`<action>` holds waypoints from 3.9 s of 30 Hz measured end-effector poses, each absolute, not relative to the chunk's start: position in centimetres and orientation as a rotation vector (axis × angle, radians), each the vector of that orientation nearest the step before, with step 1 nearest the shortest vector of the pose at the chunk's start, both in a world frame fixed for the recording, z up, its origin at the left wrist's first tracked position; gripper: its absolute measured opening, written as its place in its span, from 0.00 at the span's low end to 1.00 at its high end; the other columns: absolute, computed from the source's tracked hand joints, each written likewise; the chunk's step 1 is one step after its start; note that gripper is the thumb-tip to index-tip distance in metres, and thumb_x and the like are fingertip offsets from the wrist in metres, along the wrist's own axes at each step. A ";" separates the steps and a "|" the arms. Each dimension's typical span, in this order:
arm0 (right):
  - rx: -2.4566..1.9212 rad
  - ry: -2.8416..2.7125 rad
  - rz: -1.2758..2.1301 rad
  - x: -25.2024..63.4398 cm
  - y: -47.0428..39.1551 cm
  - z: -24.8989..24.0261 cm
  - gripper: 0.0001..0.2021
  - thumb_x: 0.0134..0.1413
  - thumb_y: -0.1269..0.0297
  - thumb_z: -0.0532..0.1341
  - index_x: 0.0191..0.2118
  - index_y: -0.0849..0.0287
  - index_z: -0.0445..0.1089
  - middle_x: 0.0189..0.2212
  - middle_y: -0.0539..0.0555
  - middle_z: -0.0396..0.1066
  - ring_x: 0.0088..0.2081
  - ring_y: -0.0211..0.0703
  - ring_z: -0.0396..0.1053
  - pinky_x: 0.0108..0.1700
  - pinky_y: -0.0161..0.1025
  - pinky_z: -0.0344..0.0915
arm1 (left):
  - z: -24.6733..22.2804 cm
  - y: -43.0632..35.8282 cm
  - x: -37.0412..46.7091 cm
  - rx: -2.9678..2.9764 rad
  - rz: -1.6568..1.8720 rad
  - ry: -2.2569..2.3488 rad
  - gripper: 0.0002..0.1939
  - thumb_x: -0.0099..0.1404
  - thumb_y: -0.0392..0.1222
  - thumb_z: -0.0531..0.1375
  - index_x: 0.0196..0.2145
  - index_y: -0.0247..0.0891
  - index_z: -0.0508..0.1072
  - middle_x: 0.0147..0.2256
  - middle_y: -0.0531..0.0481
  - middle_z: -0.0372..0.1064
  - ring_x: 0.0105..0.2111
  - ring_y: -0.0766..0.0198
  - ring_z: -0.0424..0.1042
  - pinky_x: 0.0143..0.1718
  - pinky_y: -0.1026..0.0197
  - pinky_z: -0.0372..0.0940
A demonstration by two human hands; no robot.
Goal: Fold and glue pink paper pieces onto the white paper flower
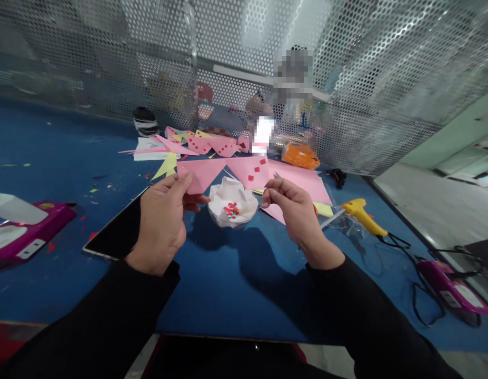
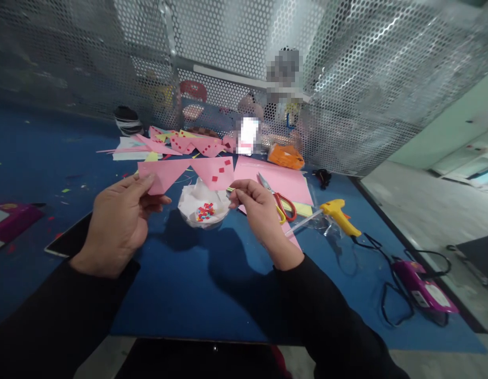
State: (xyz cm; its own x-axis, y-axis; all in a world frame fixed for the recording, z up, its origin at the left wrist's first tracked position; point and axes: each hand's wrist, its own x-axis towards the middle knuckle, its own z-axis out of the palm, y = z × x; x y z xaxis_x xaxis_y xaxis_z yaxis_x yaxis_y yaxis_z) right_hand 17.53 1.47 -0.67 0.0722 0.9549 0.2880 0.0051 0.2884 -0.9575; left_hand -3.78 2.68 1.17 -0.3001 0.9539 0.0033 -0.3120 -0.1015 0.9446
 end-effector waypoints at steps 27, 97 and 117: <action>-1.311 -1.277 0.688 19.1 1.6 0.2 0.07 0.55 0.61 0.59 0.30 0.56 0.69 0.15 0.42 0.60 0.18 0.33 0.58 0.26 0.37 0.56 | 0.9 2.6 -3.9 0.856 1.606 1.121 0.03 0.55 0.38 0.65 0.26 0.40 0.74 0.20 0.58 0.69 0.16 0.71 0.68 0.18 0.67 0.57; -1.325 -1.848 0.834 16.2 3.2 0.8 0.01 0.43 0.68 0.64 0.26 0.58 0.73 0.24 0.50 0.74 0.29 0.41 0.69 0.35 0.40 0.64 | 0.5 2.8 -3.8 0.883 1.631 1.100 0.05 0.55 0.40 0.64 0.26 0.38 0.72 0.21 0.57 0.68 0.16 0.70 0.70 0.16 0.68 0.57; -1.206 -1.564 0.914 17.8 -2.6 4.2 0.03 0.45 0.67 0.67 0.27 0.57 0.72 0.27 0.50 0.76 0.31 0.38 0.72 0.36 0.39 0.67 | -0.4 0.3 -2.6 1.513 0.841 1.073 0.15 0.62 0.52 0.62 0.34 0.37 0.78 0.17 0.51 0.72 0.17 0.68 0.68 0.19 0.68 0.57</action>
